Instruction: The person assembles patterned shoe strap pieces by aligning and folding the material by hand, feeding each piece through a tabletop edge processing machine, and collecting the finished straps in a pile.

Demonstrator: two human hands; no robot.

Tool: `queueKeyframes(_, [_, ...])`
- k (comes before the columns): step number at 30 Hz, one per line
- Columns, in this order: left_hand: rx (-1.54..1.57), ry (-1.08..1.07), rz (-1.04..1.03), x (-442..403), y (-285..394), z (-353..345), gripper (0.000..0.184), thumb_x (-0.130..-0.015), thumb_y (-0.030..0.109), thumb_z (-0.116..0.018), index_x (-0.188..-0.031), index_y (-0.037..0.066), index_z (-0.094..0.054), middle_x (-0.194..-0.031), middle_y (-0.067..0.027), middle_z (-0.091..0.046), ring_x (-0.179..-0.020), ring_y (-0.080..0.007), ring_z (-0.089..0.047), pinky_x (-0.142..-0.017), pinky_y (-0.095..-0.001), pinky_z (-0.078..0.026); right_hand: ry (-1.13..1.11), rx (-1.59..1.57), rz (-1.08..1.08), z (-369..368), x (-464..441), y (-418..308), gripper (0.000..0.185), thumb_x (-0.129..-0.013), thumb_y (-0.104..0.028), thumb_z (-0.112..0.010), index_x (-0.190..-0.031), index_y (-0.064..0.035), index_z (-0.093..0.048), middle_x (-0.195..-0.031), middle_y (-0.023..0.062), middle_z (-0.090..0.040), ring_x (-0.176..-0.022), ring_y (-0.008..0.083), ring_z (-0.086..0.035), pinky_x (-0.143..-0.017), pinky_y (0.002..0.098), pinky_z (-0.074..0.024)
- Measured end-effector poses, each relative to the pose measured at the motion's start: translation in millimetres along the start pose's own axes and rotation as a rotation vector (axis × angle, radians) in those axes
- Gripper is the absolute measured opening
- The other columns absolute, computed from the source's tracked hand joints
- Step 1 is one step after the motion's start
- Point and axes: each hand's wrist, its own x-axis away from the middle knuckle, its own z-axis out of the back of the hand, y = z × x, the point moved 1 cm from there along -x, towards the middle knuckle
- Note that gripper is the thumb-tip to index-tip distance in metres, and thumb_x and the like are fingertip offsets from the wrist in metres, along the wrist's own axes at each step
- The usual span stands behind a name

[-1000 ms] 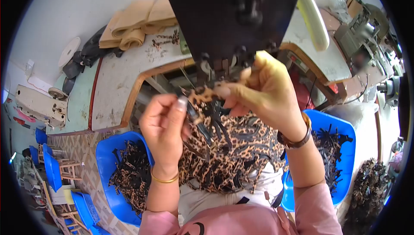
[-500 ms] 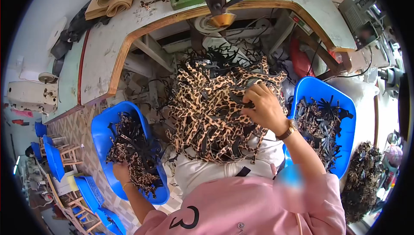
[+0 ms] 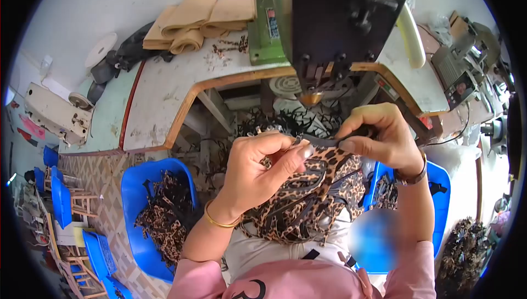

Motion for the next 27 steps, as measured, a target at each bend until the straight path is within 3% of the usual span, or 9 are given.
queueKeyframes(2, [0.207, 0.108, 0.084, -16, 0, -9, 0.020, -0.086, 0.013, -0.062, -0.075, -0.003, -0.066, -0.056, -0.0010, -0.059, -0.046, -0.0030, -0.046, -0.044, -0.0182, -0.035, 0.018, 0.091, 0.065, 20, -14, 0, 0.010, -0.073, -0.001, -0.071, -0.079, 0.0016, -0.064, -0.073, 0.0026, -0.062, -0.067, 0.0069, -0.057, -0.061, 0.0195, -0.0441])
queueKeyframes(6, [0.132, 0.149, 0.062, -36, -5, -15, 0.027, -0.088, 0.018, -0.060, -0.070, -0.001, -0.067, -0.050, 0.0009, -0.054, -0.045, 0.0007, -0.037, -0.041, -0.0179, -0.026, -0.003, 0.122, 0.111, 46, -42, -8, 0.009, -0.074, -0.004, -0.069, -0.074, 0.0012, -0.062, -0.069, 0.0018, -0.060, -0.062, 0.0077, -0.055, -0.057, 0.0212, -0.0449])
queueKeyframes(9, [0.109, 0.140, 0.071, -41, -10, -17, 0.027, -0.088, 0.018, -0.060, -0.070, -0.001, -0.067, -0.049, 0.0016, -0.054, -0.044, 0.0009, -0.035, -0.041, -0.0185, -0.024, 0.010, 0.087, 0.019, 57, -57, -5, 0.032, -0.069, -0.007, -0.075, -0.096, 0.0012, -0.059, -0.081, 0.0011, -0.061, -0.070, 0.0076, -0.057, -0.061, 0.0220, -0.0480])
queueKeyframes(13, [0.204, 0.217, 0.078, -41, -8, -27, 0.030, -0.089, 0.019, -0.060, -0.069, -0.001, -0.067, -0.050, 0.0024, -0.054, -0.043, 0.0012, -0.034, -0.040, -0.0186, -0.022, 0.037, 0.075, -0.016, 62, -63, -10, 0.048, -0.066, -0.007, -0.078, -0.107, 0.0001, -0.055, -0.094, 0.0029, -0.060, -0.077, 0.0084, -0.058, -0.065, 0.0230, -0.0496])
queueKeyframes(18, [0.291, 0.260, 0.116, -40, 1, -32, 0.028, -0.090, 0.017, -0.058, -0.071, -0.001, -0.067, -0.059, -0.0027, -0.062, -0.047, -0.0008, -0.046, -0.044, -0.0162, -0.034, -0.012, 0.265, 0.121, 68, -72, -8, 0.060, -0.062, -0.012, -0.083, -0.113, -0.0002, -0.054, -0.102, 0.0054, -0.061, -0.090, 0.0128, -0.057, -0.076, 0.0271, -0.0487])
queueKeyframes(22, [0.289, 0.328, 0.076, -35, -1, -28, 0.024, -0.090, 0.015, -0.057, -0.076, -0.003, -0.066, -0.062, -0.0061, -0.064, -0.054, -0.0039, -0.056, -0.047, -0.0163, -0.041, 0.007, 0.547, 0.058, 63, -73, -18, 0.062, -0.060, -0.015, -0.085, -0.112, -0.0006, -0.055, -0.105, 0.0059, -0.061, -0.093, 0.0136, -0.056, -0.079, 0.0274, -0.0473])
queueKeyframes(23, [0.298, 0.370, 0.062, -34, -1, -25, 0.023, -0.090, 0.014, -0.057, -0.077, -0.003, -0.066, -0.062, -0.0064, -0.064, -0.056, -0.0050, -0.058, -0.048, -0.0164, -0.042, -0.063, 0.514, 0.234, 62, -76, -17, 0.036, -0.067, -0.017, -0.081, -0.088, -0.0021, -0.056, -0.082, 0.0015, -0.056, -0.074, 0.0095, -0.050, -0.064, 0.0253, -0.0404])
queueKeyframes(24, [0.303, 0.379, 0.037, -32, -4, -21, 0.021, -0.089, 0.013, -0.058, -0.078, -0.004, -0.065, -0.061, -0.0057, -0.063, -0.057, -0.0071, -0.060, -0.050, -0.0172, -0.043, -0.133, 0.477, 0.410, 60, -77, -16, 0.027, -0.073, -0.018, -0.076, -0.064, -0.0036, -0.056, -0.058, -0.0028, -0.051, -0.055, 0.0054, -0.045, -0.049, 0.0233, -0.0334])
queueKeyframes(27, [0.384, 0.548, 0.087, -31, -4, -17, 0.018, -0.088, 0.011, -0.059, -0.077, -0.002, -0.064, -0.065, -0.0050, -0.063, -0.056, -0.0088, -0.061, -0.050, -0.0182, -0.043, -0.146, 0.245, 0.243, 48, -73, -13, 0.028, -0.071, -0.019, -0.078, -0.068, -0.0028, -0.056, -0.058, -0.0027, -0.050, -0.055, 0.0059, -0.042, -0.048, 0.0246, -0.0317])
